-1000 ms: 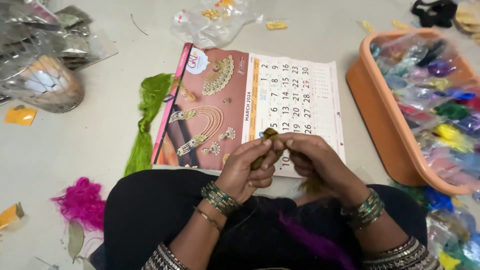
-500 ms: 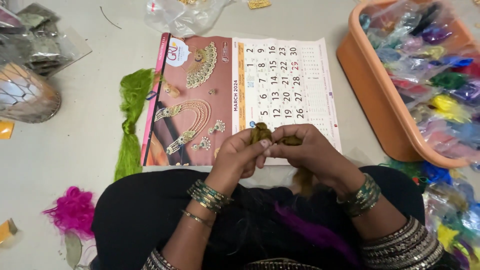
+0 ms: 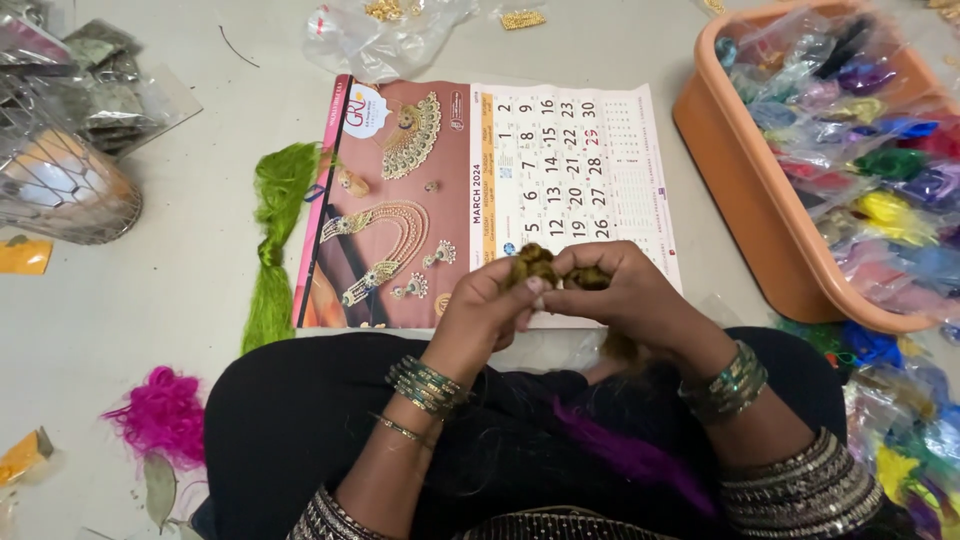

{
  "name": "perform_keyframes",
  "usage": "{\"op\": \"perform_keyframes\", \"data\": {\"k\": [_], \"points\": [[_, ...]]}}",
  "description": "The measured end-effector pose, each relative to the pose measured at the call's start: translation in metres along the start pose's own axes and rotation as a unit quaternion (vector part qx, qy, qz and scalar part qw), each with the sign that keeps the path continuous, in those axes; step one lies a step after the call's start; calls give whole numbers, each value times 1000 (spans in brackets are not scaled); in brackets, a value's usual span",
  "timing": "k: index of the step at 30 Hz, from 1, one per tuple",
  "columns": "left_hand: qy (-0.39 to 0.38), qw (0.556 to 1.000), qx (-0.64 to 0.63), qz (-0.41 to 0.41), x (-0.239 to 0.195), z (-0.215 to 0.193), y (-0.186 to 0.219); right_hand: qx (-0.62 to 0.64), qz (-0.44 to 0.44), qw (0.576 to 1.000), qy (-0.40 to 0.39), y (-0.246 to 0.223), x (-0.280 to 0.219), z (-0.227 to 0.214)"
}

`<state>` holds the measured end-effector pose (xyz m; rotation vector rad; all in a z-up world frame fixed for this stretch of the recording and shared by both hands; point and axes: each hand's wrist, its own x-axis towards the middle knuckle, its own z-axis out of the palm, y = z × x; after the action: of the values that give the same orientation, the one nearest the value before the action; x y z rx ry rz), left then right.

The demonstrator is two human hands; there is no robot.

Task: The person sits on the floor and twists olive-green fiber strands together into a tight rope, then folds and knots the twisted strand by hand. A calendar sheet lies on the floor as a work surface, with a tray of colorful fibers beside them.

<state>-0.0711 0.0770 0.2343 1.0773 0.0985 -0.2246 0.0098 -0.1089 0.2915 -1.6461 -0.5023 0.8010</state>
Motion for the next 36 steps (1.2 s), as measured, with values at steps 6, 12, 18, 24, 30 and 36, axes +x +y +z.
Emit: {"op": "perform_keyframes", "data": {"k": [6, 12, 18, 24, 30, 36], "points": [[14, 996, -88, 6, 4, -1, -1, 28, 53, 998, 33, 11, 1, 3], [2, 994, -113, 1, 1, -2, 18, 95, 67, 992, 54, 0, 3, 7], [-13, 984, -167, -53, 9, -14, 2, 176, 60, 983, 4, 8, 4, 5], [146, 960, 42, 233, -2, 25, -5, 183, 90, 979, 26, -1, 1, 9], [257, 771, 422, 403, -25, 39, 20, 245, 126, 957, 89, -32, -22, 30], [242, 715, 519, 401, -48, 57, 28, 275, 119, 946, 128, -51, -55, 47]]}}
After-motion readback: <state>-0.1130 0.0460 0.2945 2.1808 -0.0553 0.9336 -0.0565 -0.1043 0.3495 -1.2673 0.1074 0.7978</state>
